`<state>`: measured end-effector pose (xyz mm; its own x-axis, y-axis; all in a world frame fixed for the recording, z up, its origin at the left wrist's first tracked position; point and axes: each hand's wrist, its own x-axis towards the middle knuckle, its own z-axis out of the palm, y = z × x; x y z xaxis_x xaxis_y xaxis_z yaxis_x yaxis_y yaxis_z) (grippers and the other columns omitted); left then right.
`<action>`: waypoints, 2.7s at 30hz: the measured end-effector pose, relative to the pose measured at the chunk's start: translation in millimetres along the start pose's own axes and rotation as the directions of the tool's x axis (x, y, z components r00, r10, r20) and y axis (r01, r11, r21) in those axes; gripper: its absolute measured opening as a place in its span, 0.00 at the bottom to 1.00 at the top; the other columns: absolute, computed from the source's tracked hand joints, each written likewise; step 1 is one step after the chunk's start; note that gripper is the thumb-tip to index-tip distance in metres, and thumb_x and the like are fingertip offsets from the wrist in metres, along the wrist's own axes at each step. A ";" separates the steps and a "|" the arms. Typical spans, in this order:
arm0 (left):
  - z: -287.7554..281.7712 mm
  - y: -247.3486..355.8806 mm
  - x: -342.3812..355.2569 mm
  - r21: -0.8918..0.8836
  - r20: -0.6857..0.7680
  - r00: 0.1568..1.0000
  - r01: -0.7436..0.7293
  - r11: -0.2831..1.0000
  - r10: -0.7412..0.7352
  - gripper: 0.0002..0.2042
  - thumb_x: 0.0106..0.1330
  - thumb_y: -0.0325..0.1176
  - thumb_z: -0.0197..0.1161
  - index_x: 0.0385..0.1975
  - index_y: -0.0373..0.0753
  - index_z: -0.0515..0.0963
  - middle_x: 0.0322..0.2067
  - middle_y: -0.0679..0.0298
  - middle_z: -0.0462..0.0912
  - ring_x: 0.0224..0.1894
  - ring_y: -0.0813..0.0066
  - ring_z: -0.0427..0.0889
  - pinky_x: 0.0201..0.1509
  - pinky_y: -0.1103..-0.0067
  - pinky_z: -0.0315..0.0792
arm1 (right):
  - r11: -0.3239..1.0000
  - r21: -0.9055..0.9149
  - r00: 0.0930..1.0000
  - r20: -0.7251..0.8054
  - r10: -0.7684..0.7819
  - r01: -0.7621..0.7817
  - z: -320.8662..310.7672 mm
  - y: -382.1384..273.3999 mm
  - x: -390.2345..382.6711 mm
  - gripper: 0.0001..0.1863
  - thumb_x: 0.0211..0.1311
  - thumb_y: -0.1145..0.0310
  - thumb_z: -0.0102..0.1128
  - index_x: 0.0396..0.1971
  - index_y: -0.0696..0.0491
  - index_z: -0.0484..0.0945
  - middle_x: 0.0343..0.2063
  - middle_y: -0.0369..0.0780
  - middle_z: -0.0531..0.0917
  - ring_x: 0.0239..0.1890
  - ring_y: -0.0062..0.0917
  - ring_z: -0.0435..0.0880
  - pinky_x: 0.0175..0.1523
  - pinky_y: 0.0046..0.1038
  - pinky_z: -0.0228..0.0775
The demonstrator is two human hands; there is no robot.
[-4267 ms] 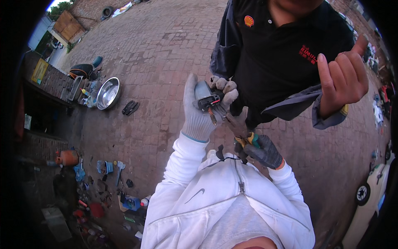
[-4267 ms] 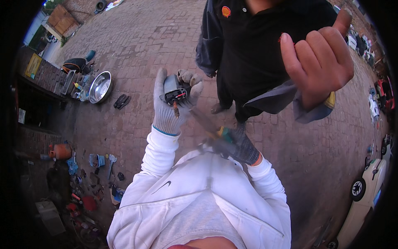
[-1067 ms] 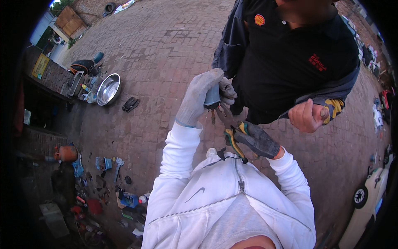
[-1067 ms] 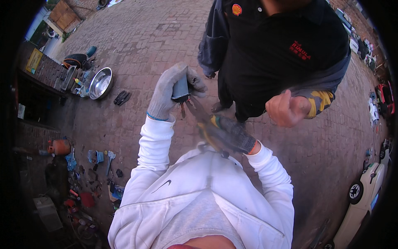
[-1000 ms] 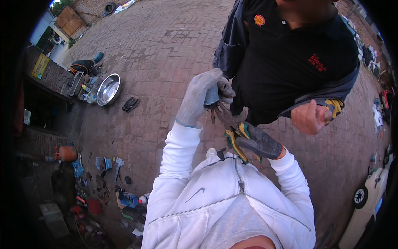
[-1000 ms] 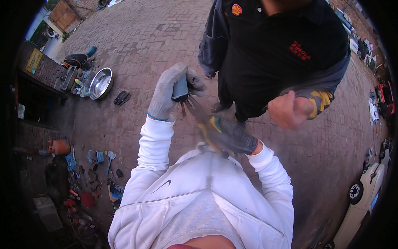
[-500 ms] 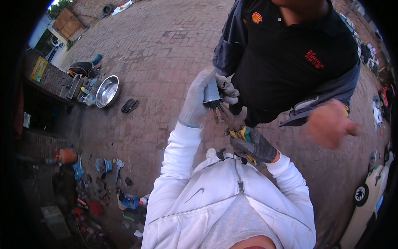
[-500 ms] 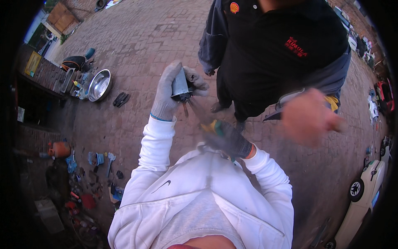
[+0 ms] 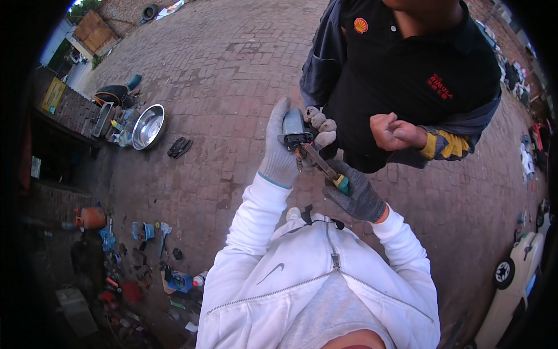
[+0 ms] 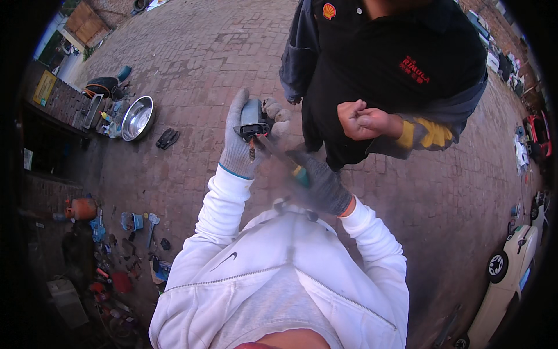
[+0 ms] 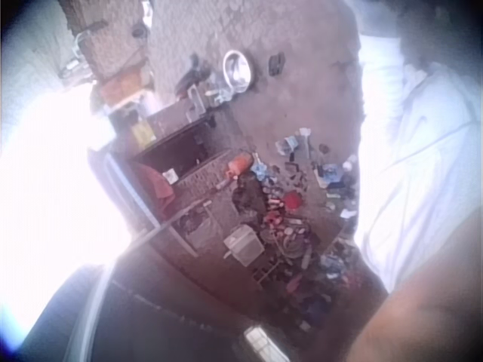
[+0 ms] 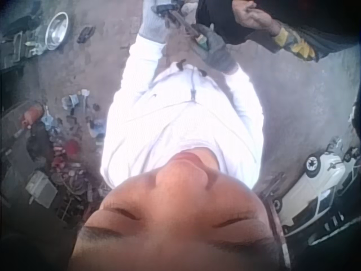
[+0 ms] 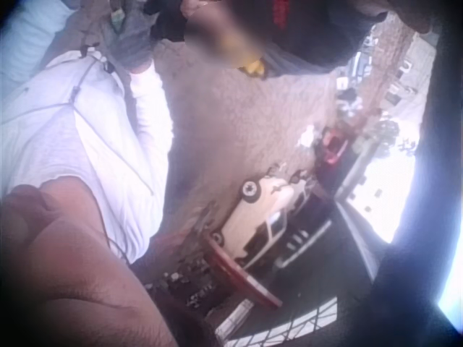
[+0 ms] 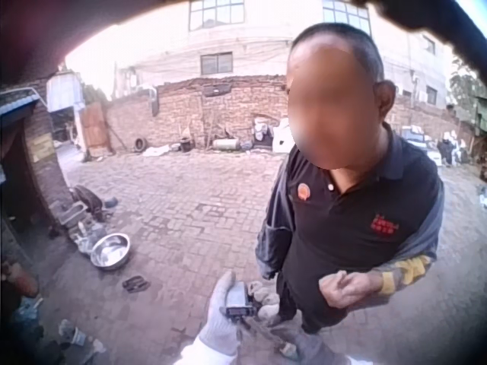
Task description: The person uses pliers to strip and adjust wires on a small electrical component, then uses a screwdriver to tighten a screw on the same part. The work occurs in an outdoor workshop area with tools and vehicle parts scattered on the ground.
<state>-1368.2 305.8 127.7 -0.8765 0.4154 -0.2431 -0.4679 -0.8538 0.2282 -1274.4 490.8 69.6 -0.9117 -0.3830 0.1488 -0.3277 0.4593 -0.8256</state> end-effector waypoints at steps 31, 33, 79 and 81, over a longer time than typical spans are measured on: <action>-11.6 14.2 -5.0 0.399 0.266 0.916 -0.389 0.830 0.301 0.25 0.77 0.54 0.50 0.33 0.35 0.78 0.30 0.51 0.81 0.39 0.52 0.87 0.41 0.61 0.87 | 0.875 0.222 0.851 0.422 0.312 -0.430 -25.1 -12.2 0.7 0.19 0.73 0.56 0.62 0.51 0.56 0.80 0.31 0.35 0.82 0.30 0.14 0.79 0.36 0.19 0.72; -12.6 12.9 -5.6 0.413 0.272 0.912 -0.398 0.819 0.307 0.25 0.77 0.53 0.50 0.33 0.35 0.78 0.31 0.52 0.81 0.39 0.53 0.87 0.40 0.61 0.87 | 0.942 0.189 0.914 0.354 0.197 -0.276 -18.9 -4.9 5.2 0.17 0.72 0.58 0.64 0.50 0.55 0.80 0.31 0.36 0.83 0.30 0.15 0.79 0.35 0.20 0.73; -12.0 9.7 -13.0 0.469 0.399 0.836 -0.539 0.699 0.377 0.22 0.75 0.48 0.53 0.32 0.32 0.78 0.33 0.51 0.82 0.39 0.54 0.87 0.46 0.61 0.85 | 0.819 0.406 0.880 0.418 0.228 -0.405 -30.9 13.4 -25.0 0.22 0.67 0.66 0.69 0.57 0.57 0.75 0.41 0.37 0.82 0.43 0.21 0.80 0.49 0.23 0.74; -7.4 7.8 -18.9 0.427 0.389 0.847 -0.514 0.744 0.361 0.22 0.75 0.50 0.53 0.32 0.33 0.78 0.33 0.51 0.81 0.40 0.53 0.87 0.45 0.61 0.85 | 0.859 0.362 0.900 0.376 0.222 -0.363 -21.6 15.4 -24.1 0.23 0.67 0.66 0.69 0.57 0.57 0.75 0.42 0.38 0.82 0.44 0.21 0.80 0.50 0.24 0.75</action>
<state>-1354.4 289.0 127.1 -0.9557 0.1657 0.2434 0.0538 -0.7146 0.6974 -1262.8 524.4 65.0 -0.7998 -0.5438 -0.2540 0.1391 0.2437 -0.9598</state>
